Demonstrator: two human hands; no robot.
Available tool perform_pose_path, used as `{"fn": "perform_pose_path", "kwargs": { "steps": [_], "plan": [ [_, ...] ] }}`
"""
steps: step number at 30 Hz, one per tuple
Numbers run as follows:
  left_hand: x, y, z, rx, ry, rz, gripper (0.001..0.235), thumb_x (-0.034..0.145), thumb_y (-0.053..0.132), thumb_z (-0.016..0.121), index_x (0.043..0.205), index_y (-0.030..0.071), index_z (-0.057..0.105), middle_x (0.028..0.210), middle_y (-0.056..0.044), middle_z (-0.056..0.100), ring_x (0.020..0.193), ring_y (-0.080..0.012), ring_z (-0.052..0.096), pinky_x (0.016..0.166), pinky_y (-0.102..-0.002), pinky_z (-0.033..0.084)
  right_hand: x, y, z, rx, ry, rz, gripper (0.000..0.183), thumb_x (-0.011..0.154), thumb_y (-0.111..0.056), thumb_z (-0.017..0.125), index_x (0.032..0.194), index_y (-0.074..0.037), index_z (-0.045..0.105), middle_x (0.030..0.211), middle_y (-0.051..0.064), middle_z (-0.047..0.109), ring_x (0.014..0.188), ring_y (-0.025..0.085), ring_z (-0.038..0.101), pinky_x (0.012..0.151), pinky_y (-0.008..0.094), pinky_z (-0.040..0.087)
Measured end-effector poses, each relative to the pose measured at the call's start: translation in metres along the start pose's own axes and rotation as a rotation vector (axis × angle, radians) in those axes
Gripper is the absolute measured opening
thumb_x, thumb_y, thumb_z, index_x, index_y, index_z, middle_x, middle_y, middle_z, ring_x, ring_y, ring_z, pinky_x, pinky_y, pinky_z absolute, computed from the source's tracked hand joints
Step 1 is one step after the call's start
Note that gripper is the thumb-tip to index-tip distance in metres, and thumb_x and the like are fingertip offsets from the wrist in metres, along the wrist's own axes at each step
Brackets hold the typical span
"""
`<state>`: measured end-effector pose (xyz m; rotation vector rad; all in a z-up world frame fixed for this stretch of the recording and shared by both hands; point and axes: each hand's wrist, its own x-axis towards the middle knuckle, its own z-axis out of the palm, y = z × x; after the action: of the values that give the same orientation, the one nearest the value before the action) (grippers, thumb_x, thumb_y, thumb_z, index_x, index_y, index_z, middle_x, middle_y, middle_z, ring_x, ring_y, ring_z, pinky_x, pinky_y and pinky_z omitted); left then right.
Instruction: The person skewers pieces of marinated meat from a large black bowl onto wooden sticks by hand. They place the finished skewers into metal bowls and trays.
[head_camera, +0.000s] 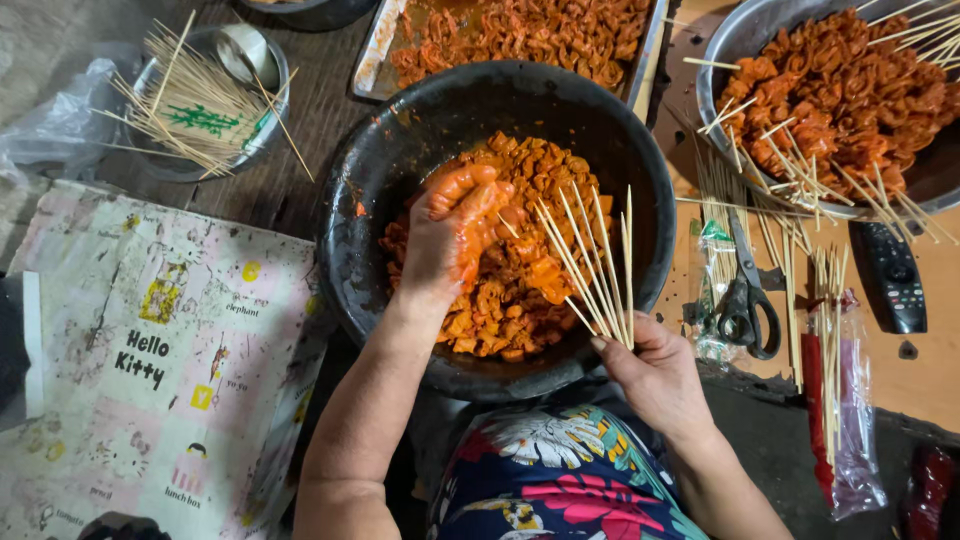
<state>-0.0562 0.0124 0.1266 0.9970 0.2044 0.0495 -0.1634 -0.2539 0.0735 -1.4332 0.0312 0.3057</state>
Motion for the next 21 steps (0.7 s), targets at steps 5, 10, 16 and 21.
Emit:
{"fn": "perform_pose_path", "kwargs": {
  "steps": [5,10,16,21],
  "plan": [
    [-0.006,-0.002,-0.003,-0.044,-0.006,0.019,0.016,0.099,0.002,0.065,0.114,-0.001,0.069,0.101,-0.016,0.072,0.082,-0.0271,0.071,0.067,-0.040,0.061,-0.003,-0.003,0.021,0.029,-0.004,0.009,0.018,0.092,0.003,0.067,0.107,-0.003,0.075,0.085,-0.004,0.068,0.071,0.004,0.053,0.063,0.021,0.044],
    [-0.041,0.001,-0.013,0.667,-0.131,0.586,0.017,0.110,0.003,0.057,0.123,-0.002,0.065,0.119,-0.015,0.071,0.107,-0.0227,0.071,0.095,-0.035,0.058,-0.009,-0.011,0.037,0.022,-0.109,-0.180,0.019,0.092,0.007,0.062,0.106,-0.001,0.073,0.099,0.001,0.068,0.093,0.010,0.062,0.084,0.025,0.050],
    [-0.061,-0.008,-0.023,0.464,0.027,0.418,0.017,0.108,0.002,0.059,0.122,-0.002,0.068,0.119,-0.014,0.071,0.108,-0.0199,0.068,0.101,-0.032,0.056,-0.004,-0.021,0.051,-0.048,-0.166,-0.200,0.018,0.092,0.004,0.062,0.104,-0.002,0.073,0.097,0.003,0.068,0.091,0.013,0.064,0.081,0.026,0.052],
    [-0.044,0.000,-0.011,0.379,-0.018,0.280,0.024,0.102,0.005,0.054,0.125,0.006,0.062,0.121,-0.007,0.070,0.100,-0.0187,0.072,0.080,-0.029,0.060,0.000,-0.020,0.017,-0.055,-0.122,-0.193,0.012,0.095,0.001,0.064,0.102,-0.002,0.074,0.097,0.001,0.068,0.089,0.012,0.063,0.079,0.026,0.051]
  ]
}}
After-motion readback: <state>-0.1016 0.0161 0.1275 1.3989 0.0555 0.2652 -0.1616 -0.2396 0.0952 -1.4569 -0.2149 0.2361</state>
